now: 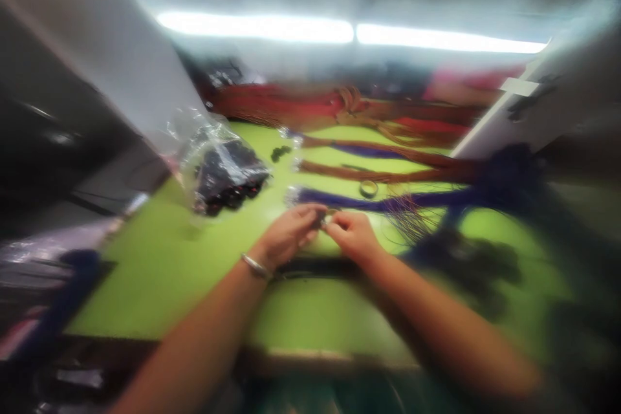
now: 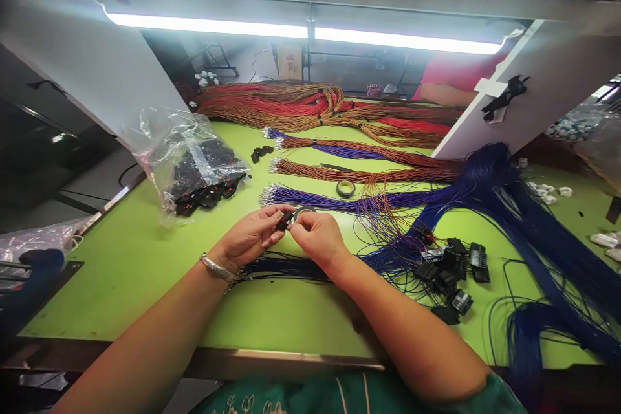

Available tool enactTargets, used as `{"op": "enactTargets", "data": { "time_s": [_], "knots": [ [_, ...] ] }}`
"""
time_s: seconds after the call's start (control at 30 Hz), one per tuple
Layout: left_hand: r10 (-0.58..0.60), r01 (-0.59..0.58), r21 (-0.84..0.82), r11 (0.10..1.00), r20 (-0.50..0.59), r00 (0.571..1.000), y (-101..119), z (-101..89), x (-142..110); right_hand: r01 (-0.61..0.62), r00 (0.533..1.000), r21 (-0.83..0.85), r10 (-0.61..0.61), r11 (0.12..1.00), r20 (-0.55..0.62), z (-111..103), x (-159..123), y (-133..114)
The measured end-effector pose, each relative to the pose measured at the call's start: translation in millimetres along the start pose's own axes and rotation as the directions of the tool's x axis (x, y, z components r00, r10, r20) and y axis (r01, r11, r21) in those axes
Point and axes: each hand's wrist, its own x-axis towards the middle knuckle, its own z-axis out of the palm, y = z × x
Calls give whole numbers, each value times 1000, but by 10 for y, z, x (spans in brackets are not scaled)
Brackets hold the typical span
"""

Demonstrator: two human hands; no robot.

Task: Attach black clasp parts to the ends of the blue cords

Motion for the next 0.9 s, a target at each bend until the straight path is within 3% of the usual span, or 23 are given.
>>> {"op": "enactTargets", "data": {
  "time_s": [0.13,0.27,0.43,0.7,0.9],
  "knots": [
    [40,-36,119,992,-33,999,-12,8,-17,-25,999,-13,25,1000,24,-18,14,2],
    [128,-123,262,957,-1,992,-9,17,-28,-125,987,146,108,981,123,-62,53,-55],
    [108,-101,167,981,-31,994,-21,6,-4,-221,961,251,166,942,222,-99,76,-121],
    [104,-94,84,992,-122,987,-1,-3,1,-288,957,302,277,909,81,-107,28,-135],
    [192,-164,255,953,-90,977,4,-18,10,-138,987,143,148,980,-60,-65,19,-95]
  ]
}}
